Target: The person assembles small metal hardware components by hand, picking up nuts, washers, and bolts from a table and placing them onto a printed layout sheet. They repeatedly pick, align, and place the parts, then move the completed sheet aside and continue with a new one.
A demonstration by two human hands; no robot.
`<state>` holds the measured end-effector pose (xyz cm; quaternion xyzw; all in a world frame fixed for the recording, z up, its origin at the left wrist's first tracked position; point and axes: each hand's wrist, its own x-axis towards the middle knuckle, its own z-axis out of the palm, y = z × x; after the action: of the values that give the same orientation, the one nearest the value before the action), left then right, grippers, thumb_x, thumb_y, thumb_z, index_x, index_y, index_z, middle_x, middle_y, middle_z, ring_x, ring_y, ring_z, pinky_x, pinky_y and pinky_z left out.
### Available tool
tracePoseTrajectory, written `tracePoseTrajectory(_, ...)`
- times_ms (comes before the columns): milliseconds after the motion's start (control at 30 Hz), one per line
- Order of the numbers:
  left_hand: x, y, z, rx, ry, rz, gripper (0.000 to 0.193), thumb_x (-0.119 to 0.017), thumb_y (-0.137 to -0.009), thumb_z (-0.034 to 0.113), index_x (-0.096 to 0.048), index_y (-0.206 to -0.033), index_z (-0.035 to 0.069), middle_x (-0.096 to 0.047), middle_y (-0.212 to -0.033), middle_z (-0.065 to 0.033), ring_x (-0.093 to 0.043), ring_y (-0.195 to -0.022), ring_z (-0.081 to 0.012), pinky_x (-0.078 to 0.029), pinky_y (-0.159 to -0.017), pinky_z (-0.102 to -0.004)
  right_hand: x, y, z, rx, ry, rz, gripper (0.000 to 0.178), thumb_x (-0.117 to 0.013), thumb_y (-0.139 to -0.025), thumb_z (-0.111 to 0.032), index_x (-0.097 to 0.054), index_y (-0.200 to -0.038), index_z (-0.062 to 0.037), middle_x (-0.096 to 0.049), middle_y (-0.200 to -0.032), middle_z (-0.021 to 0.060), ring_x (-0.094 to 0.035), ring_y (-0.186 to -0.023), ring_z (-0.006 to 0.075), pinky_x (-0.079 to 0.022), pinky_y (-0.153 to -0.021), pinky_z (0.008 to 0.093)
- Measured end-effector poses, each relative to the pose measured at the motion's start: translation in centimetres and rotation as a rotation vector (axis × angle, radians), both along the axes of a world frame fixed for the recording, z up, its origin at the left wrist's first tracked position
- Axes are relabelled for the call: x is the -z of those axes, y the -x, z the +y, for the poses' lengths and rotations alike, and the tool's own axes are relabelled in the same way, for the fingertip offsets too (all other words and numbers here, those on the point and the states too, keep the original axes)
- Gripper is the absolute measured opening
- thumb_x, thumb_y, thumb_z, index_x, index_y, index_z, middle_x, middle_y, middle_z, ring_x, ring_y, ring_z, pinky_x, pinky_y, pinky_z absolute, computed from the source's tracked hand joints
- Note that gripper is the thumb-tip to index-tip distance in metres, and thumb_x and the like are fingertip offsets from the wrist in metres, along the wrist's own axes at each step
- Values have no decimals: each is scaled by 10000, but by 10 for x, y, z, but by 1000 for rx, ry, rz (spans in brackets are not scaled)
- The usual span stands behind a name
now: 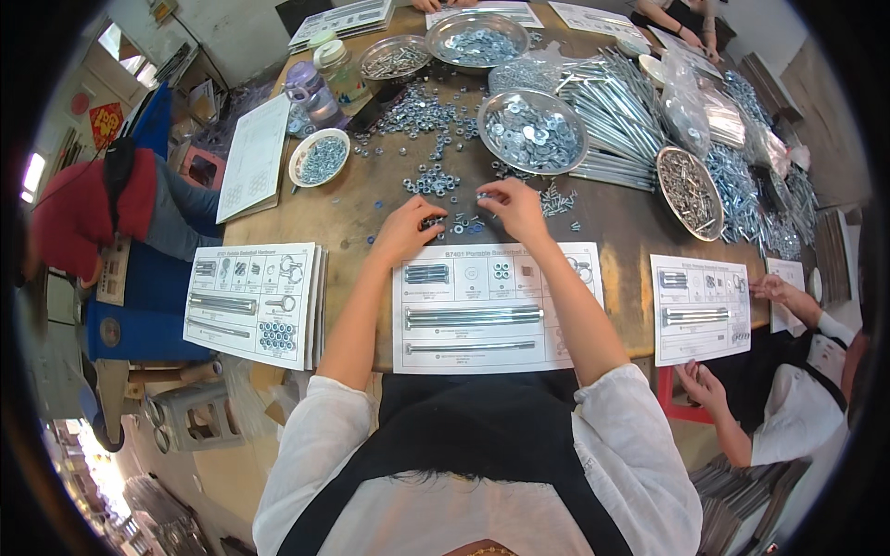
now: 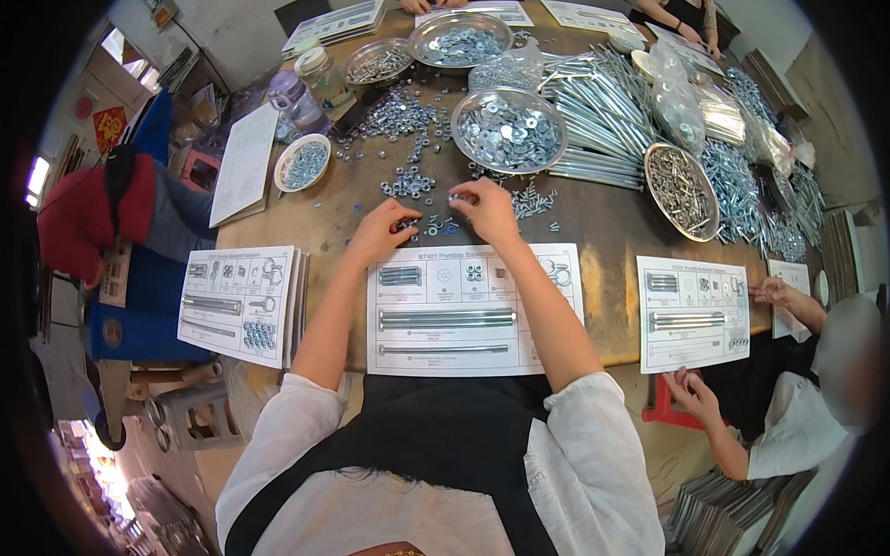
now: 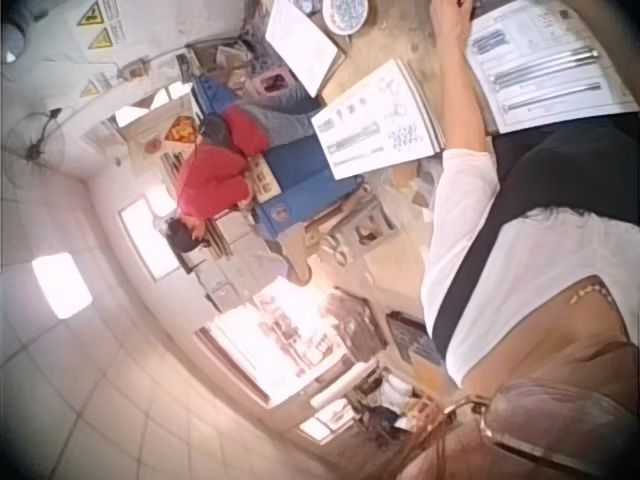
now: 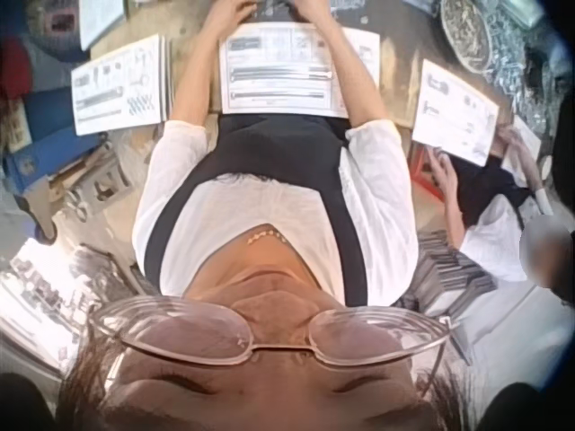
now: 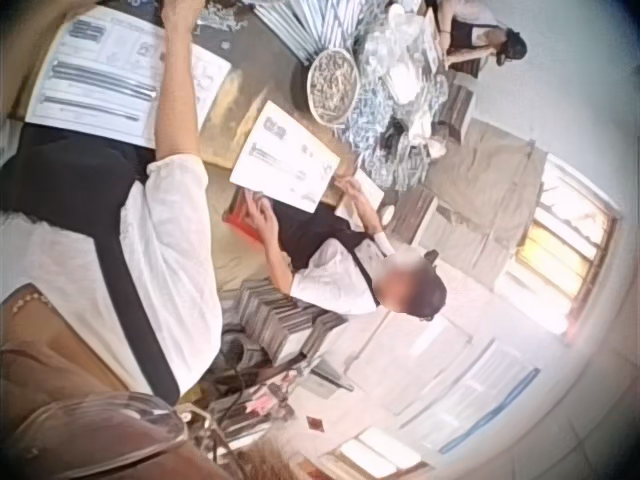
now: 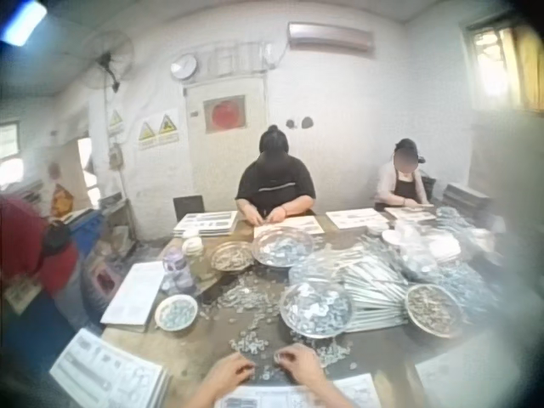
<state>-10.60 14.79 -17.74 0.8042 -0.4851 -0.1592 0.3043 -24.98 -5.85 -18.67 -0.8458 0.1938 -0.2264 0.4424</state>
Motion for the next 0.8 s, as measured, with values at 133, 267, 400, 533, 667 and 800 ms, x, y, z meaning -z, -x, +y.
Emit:
tracePoseTrajectory(133, 9, -6, 8, -54, 41, -24, 252, -718, -881, 175, -718, -1132, 145, -600, -974, -95, -643, -879, -282, -516, -783, -383, -17, 67, -20, 67, -164, -59, 231, -776, -854, -84, -760, -1084, -78, -680, -947, 30, -634, -816, 98, -510, -739, 241)
tracePoseTrajectory(267, 12, -5, -1, -90, 46, -38, 244, -716, -874, 163, -719, -1118, 145, -600, -925, -104, -641, -850, -278, -517, -777, -384, -23, 155, -20, 151, -249, 3, 225, -760, -867, -53, -747, -1090, -28, -669, -963, 16, -613, -831, 81, -499, -750, 225)
tracePoseTrajectory(400, 15, 2, -9, -134, 43, -100, 237, -718, -861, 159, -726, -1098, 161, -596, -896, -98, -639, -828, -270, -519, -751, -382, -6, 227, -14, 253, -398, 13, 225, -760, -862, -35, -748, -1086, -18, -647, -942, 14, -584, -803, 72, -484, -734, 216)
tracePoseTrajectory(533, 18, 3, -7, -191, 31, -146, 226, -723, -858, 175, -733, -1084, 192, -595, -885, -79, -645, -803, -260, -521, -706, -388, -2, 272, -1, 317, -384, 5, 222, -747, -867, -2, -745, -1088, -17, -601, -902, -1, -547, -761, 68, -455, -706, 201)
tracePoseTrajectory(667, 26, 4, -3, -205, -4, -300, 238, -732, -871, 205, -728, -1109, 223, -602, -877, -64, -652, -784, -251, -523, -686, -392, -2, 297, 15, 325, -353, -1, 241, -765, -843, 1, -752, -1080, -35, -594, -887, -4, -564, -761, 71, -463, -700, 200)
tracePoseTrajectory(800, 26, 2, -4, -209, -25, -327, 251, -735, -874, 208, -729, -1125, 223, -610, -875, -66, -642, -731, -233, -521, -675, -383, -11, 304, 28, 305, -295, 44, 248, -790, -815, -15, -766, -1056, -67, -609, -865, 6, -581, -739, 72, -485, -688, 210)
